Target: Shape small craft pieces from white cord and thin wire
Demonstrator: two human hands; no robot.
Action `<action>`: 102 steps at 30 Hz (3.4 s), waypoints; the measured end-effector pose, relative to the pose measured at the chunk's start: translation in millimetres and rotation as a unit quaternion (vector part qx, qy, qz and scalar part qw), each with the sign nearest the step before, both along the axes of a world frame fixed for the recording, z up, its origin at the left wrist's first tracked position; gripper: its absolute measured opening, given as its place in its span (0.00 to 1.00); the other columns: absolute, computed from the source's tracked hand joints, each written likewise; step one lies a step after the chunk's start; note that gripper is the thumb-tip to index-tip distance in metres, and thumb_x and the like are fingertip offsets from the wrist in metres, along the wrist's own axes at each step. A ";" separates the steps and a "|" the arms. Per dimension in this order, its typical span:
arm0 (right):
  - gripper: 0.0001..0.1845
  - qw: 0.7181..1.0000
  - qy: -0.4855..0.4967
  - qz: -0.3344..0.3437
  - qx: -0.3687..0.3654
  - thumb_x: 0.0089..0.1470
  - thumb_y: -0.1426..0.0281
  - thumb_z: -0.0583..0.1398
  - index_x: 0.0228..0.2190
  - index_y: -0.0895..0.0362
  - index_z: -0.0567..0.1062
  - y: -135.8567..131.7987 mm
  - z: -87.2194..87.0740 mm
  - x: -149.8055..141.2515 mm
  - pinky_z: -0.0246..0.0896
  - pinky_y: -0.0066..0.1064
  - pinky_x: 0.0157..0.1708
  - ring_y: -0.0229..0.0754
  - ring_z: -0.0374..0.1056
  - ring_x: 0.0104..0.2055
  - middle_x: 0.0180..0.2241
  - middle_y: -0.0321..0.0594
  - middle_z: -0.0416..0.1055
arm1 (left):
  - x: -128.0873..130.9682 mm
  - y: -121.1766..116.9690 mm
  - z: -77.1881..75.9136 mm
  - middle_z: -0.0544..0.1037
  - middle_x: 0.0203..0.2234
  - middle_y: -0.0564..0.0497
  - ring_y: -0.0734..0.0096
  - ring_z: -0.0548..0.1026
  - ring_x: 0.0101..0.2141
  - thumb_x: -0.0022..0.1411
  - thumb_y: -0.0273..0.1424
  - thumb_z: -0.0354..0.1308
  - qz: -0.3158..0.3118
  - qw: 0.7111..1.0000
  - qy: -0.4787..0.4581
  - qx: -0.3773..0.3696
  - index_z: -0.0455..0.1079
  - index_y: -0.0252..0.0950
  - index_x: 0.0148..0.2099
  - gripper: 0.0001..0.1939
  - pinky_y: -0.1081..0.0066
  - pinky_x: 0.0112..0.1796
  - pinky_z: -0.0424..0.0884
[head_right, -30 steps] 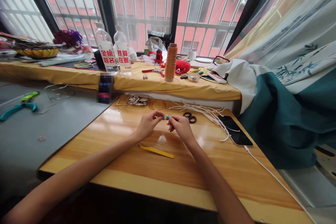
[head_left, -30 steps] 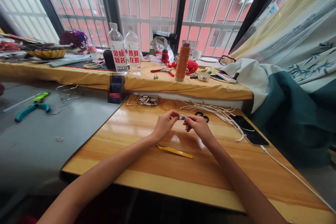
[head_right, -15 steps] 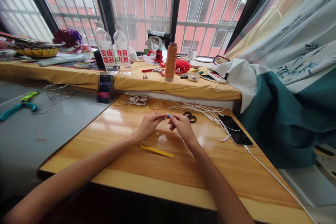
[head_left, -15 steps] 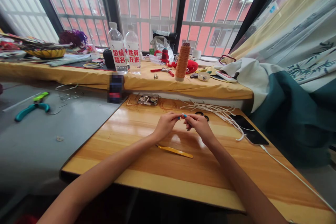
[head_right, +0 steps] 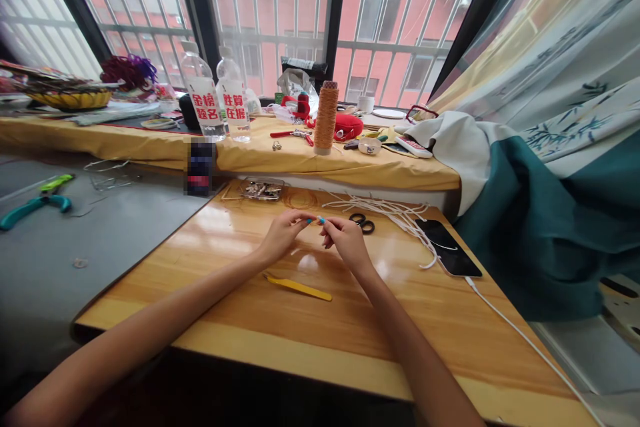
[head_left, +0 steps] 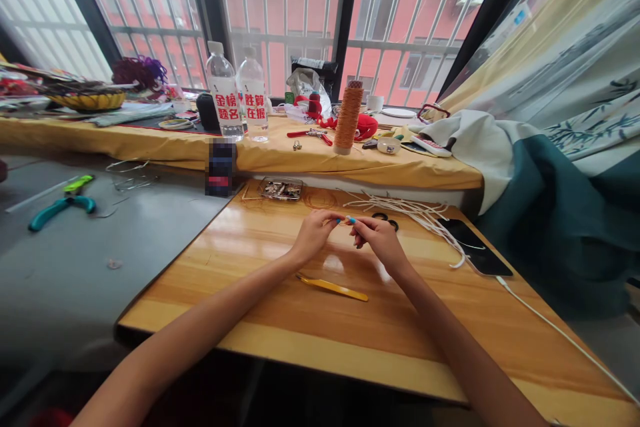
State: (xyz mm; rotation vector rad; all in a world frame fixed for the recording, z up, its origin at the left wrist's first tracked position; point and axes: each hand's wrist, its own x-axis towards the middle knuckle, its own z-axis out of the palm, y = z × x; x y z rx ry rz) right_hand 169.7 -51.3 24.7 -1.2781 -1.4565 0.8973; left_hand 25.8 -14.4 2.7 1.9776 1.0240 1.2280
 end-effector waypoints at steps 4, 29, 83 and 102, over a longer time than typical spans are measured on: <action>0.12 1.000 -0.002 0.005 -0.002 0.44 0.65 0.56 0.17 0.60 0.69 -0.8 0.7 0.1 0.57 0.23 0.18 0.31 0.59 0.16 0.14 0.34 0.64 | 1.1 -1.2 -0.6 0.75 0.30 0.49 0.73 0.71 0.33 0.55 0.25 0.49 -0.062 0.994 -0.058 -0.061 0.71 0.33 0.36 0.10 0.74 0.36 0.64; 0.14 0.999 0.036 0.004 -0.012 0.40 0.61 0.58 0.18 0.60 0.71 0.1 1.2 -1.2 0.57 0.24 0.17 0.31 0.59 0.17 0.17 0.34 0.64 | 1.4 -1.6 -0.7 0.72 0.25 0.52 0.75 0.69 0.29 0.53 0.26 0.50 -0.057 0.992 -0.096 -0.050 0.67 0.33 0.31 0.05 0.76 0.33 0.64; 0.12 0.996 0.077 0.009 0.041 0.44 0.63 0.58 0.28 0.59 0.69 -2.2 -13.1 -10.9 0.64 0.28 0.26 0.35 0.66 0.24 0.22 0.36 0.68 | 2.8 -0.1 -4.2 0.67 0.22 0.54 0.79 0.64 0.24 0.52 0.25 0.49 -0.080 0.985 -0.120 -0.095 0.63 0.33 0.31 0.03 0.77 0.27 0.61; 0.09 0.998 0.023 -0.038 0.041 0.47 0.63 0.55 0.25 0.57 0.64 -2.1 -15.9 -12.5 0.63 0.29 0.23 0.38 0.68 0.22 0.21 0.34 0.68 | 4.8 0.5 -6.7 0.67 0.22 0.54 0.79 0.64 0.24 0.51 0.26 0.50 -0.096 0.975 -0.153 -0.132 0.63 0.31 0.31 0.03 0.77 0.27 0.61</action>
